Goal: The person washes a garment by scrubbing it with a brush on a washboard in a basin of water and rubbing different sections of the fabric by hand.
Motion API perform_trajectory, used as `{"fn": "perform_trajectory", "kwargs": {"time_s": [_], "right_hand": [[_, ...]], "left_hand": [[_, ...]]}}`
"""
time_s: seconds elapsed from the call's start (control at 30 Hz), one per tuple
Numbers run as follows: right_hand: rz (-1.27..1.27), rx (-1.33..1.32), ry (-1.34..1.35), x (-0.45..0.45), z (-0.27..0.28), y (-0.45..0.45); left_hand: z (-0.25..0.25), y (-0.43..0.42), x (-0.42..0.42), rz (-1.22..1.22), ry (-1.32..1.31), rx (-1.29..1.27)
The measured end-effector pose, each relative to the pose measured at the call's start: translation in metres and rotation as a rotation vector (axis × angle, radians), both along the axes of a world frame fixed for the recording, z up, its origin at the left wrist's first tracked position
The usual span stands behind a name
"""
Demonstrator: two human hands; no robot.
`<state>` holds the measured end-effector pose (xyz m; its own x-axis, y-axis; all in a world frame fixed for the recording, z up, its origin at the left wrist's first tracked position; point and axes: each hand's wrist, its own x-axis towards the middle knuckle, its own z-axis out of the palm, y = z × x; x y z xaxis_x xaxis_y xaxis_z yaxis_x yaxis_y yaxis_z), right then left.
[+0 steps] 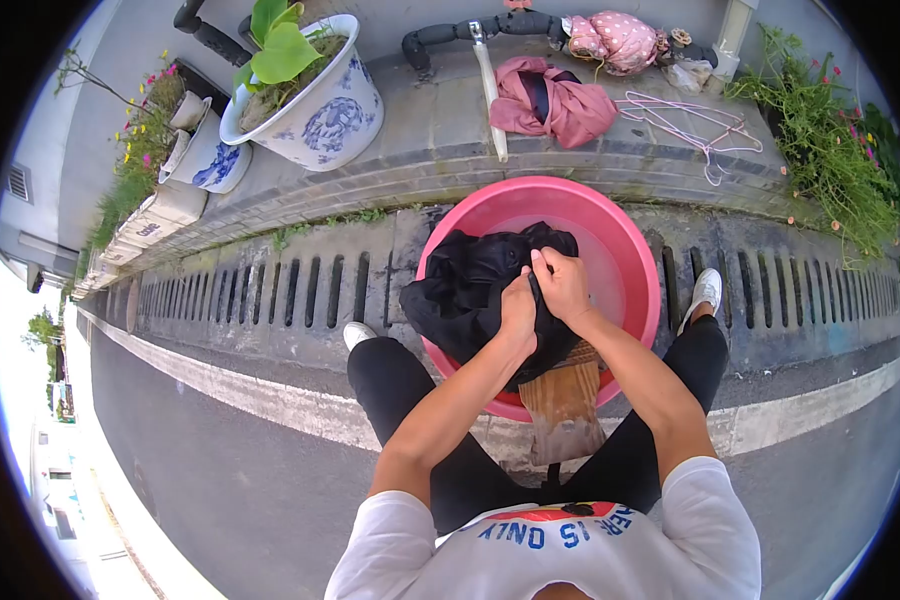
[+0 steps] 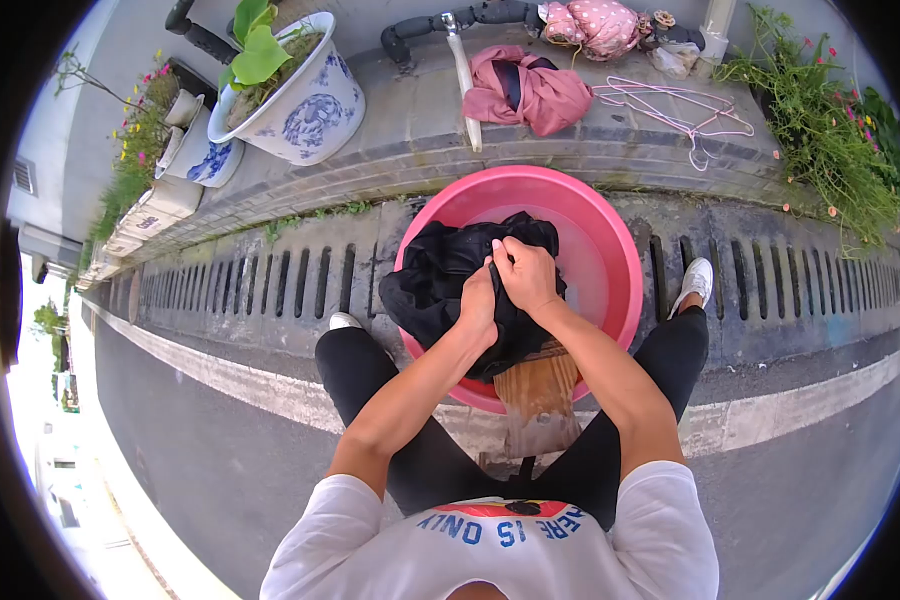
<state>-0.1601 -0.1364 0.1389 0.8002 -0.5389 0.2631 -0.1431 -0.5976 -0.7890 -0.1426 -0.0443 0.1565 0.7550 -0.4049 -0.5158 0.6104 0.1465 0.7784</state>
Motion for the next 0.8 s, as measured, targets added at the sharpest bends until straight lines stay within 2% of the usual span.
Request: {"fn": "perform_trajectory", "kwargs": {"time_s": [0.03,0.07,0.1,0.13,0.2,0.23,0.27,0.3,0.33,0.37,0.43,0.5,0.53,0.57,0.6,0.63,0.67,0.77,0.8], "right_hand": [[0.108,-0.057,-0.153,0.0,0.01,0.011],[0.218,-0.116,-0.303,-0.006,0.031,0.032],[0.333,-0.166,-0.438,-0.02,0.045,0.052],[0.416,-0.243,-0.459,-0.032,0.048,0.063],[0.279,-0.136,-0.352,-0.017,0.03,0.04],[0.209,-0.08,-0.294,-0.007,0.016,0.024],[0.026,-0.088,-0.138,0.004,0.002,0.01],[0.041,-0.123,-0.121,0.001,0.008,0.013],[0.144,-0.153,-0.248,-0.008,0.03,0.03],[0.255,-0.176,-0.362,-0.021,0.045,0.048],[0.238,-0.155,-0.301,-0.017,0.039,0.04],[0.195,-0.132,-0.244,-0.01,0.022,0.021],[0.087,-0.116,-0.129,-0.004,0.004,0.006],[0.077,-0.181,-0.146,-0.008,0.005,0.013],[0.18,-0.206,-0.287,-0.017,0.025,0.03],[0.218,-0.201,-0.321,-0.024,0.032,0.038],[0.257,-0.196,-0.353,-0.03,0.039,0.046],[0.138,-0.134,-0.185,-0.024,0.019,0.019],[0.078,-0.085,-0.053,-0.019,0.007,0.001]], "left_hand": [[0.0,0.001,-0.001,0.024,0.005,0.054],[-0.044,-0.009,-0.004,0.162,-0.17,-0.669],[-0.06,-0.009,-0.011,0.204,-0.202,-0.838],[-0.077,-0.008,-0.017,0.231,-0.228,-1.017],[-0.015,0.009,-0.006,0.043,-0.03,-0.295],[-0.001,0.014,-0.004,-0.048,0.072,0.07],[-0.005,0.009,-0.009,0.011,0.121,0.004],[-0.033,0.011,-0.005,-0.03,0.071,-0.392],[-0.079,0.013,0.005,-0.071,0.014,-0.793],[-0.063,0.004,-0.007,0.06,-0.037,-0.868],[-0.027,-0.014,-0.032,0.312,-0.158,-1.028],[0.011,0.015,-0.014,-0.082,0.13,0.087],[-0.019,0.017,-0.014,-0.113,0.198,0.043],[-0.048,0.021,-0.013,-0.113,0.156,-0.326],[-0.046,0.021,-0.011,-0.109,0.107,-0.701],[-0.046,-0.001,-0.032,0.262,-0.059,-1.089],[-0.019,-0.023,-0.055,0.525,-0.259,-1.591],[-0.014,0.022,-0.026,-0.114,0.04,0.077],[-0.036,0.02,-0.028,-0.201,-0.054,-0.012]]}}
